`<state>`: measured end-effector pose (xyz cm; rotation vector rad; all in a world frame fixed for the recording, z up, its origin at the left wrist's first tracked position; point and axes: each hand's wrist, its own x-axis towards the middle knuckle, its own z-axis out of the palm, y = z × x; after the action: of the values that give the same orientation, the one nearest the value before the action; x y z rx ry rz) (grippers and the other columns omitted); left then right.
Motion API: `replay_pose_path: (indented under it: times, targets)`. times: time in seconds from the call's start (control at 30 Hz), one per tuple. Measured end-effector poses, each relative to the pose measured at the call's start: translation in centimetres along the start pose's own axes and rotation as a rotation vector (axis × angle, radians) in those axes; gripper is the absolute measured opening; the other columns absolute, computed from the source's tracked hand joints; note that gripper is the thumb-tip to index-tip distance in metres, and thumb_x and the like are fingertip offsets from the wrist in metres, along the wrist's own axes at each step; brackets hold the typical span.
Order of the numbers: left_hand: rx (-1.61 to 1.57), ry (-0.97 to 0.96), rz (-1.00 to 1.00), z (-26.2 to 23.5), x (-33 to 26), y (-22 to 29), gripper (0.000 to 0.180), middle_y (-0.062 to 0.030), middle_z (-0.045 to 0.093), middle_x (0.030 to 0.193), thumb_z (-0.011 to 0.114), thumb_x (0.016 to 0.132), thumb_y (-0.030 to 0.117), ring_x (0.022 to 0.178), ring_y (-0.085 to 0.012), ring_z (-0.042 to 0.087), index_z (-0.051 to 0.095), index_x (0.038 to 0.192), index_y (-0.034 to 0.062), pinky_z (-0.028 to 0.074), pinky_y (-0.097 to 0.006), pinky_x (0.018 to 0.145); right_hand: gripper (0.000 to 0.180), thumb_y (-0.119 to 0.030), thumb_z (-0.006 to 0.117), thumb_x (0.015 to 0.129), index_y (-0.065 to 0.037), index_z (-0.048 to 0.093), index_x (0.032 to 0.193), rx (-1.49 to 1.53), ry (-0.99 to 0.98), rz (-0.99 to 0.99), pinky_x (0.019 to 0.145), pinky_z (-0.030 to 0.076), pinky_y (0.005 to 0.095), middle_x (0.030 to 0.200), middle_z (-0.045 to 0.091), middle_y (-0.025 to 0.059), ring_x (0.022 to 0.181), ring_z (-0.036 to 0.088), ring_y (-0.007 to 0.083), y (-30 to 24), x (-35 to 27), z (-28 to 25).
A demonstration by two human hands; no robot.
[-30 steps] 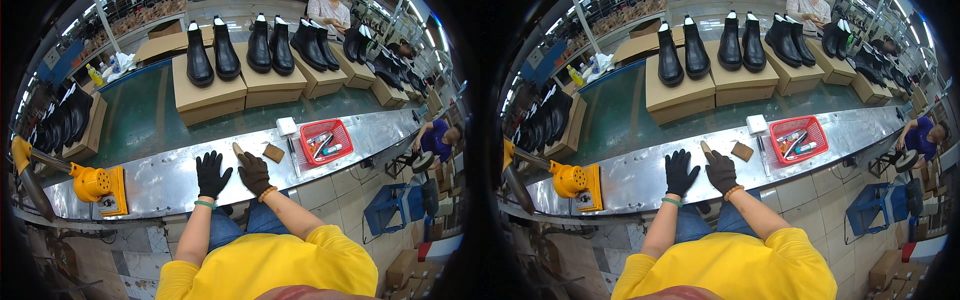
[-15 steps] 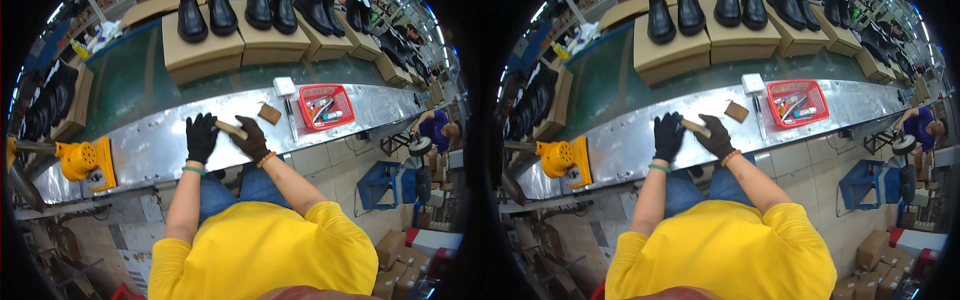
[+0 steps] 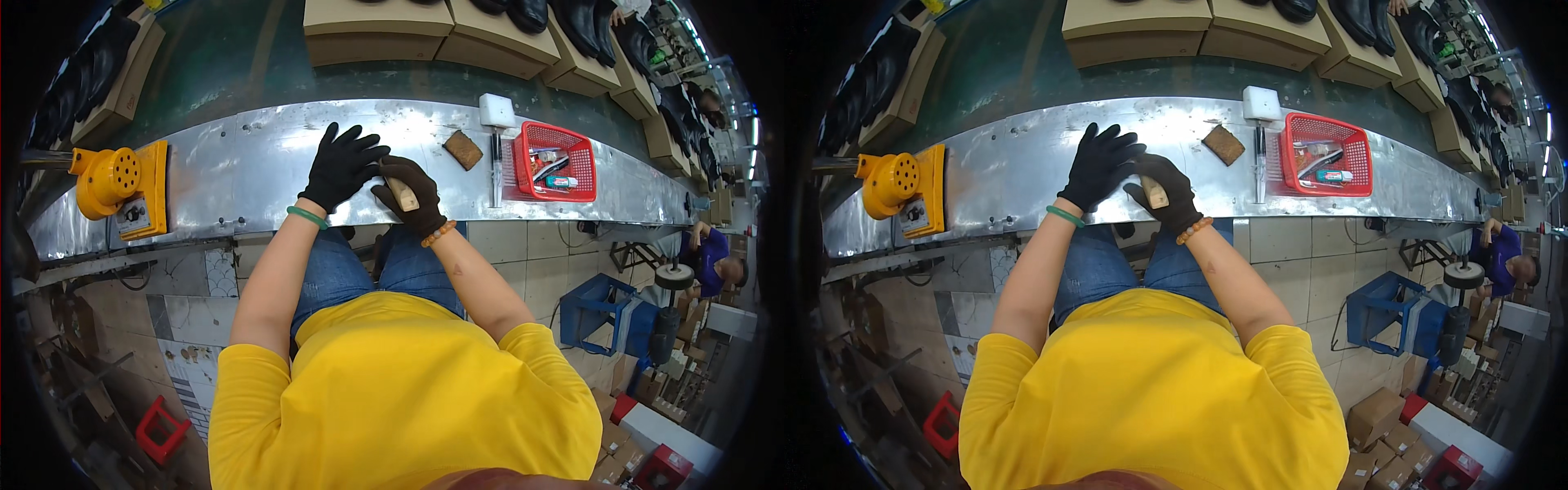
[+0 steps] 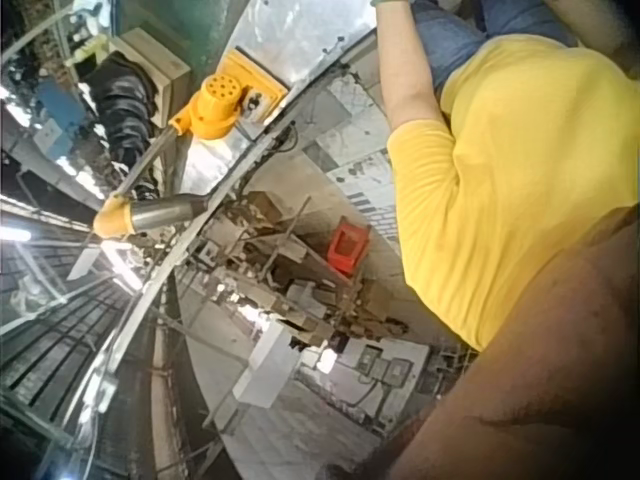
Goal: The person picks up black leather boots from a conveyor belt and rubs them with a small rectangular block. They handle the boots one at a time, rotating them to treat different surfaces before placing them back on the belt. The person wears gloves and works at a metal workstation.
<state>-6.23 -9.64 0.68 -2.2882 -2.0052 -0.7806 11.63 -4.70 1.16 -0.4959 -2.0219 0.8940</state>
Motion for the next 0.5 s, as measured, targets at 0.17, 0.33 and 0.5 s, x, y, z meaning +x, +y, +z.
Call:
replay_pose_path:
  times: [0.17, 0.33, 0.5]
  targets:
    - [0.048, 0.028, -0.064, 0.5, 0.0, 0.3, 0.047, -0.0079, 0.053, 0.130, 0.062, 0.081, 0.039, 0.122, -0.0282, 0.046, 0.058, 0.120, 0.0135, 0.023, -0.048, 0.109, 0.031, -0.007, 0.078, 0.068, -0.006, 0.065, 0.097, -0.158, 0.177, -0.061, 0.083, 0.052, 0.0343, 0.104, 0.065, 0.0146, 0.096, 0.064, 0.0275, 2.3, 2.0, 1.6]
    - [0.058, 0.090, -0.088, 0.6, -0.1, 0.2, 0.046, -0.0092, 0.055, 0.126, 0.061, 0.083, 0.040, 0.120, -0.0308, 0.046, 0.059, 0.119, 0.0124, 0.026, -0.047, 0.108, 0.028, -0.011, 0.076, 0.071, -0.007, 0.066, 0.097, -0.324, 0.233, -0.021, 0.085, 0.051, 0.0343, 0.107, 0.065, 0.0149, 0.098, 0.064, 0.0276, 4.8, 4.0, 0.1]
    - [0.056, 0.083, -0.111, 0.5, 0.0, 0.5, 0.045, -0.0093, 0.056, 0.125, 0.060, 0.083, 0.040, 0.120, -0.0306, 0.046, 0.059, 0.118, 0.0121, 0.026, -0.047, 0.108, 0.032, -0.012, 0.076, 0.070, -0.014, 0.064, 0.099, -0.251, 0.081, -0.053, 0.086, 0.051, 0.0344, 0.108, 0.064, 0.0101, 0.099, 0.063, 0.0267, 4.9, 3.1, -0.7]
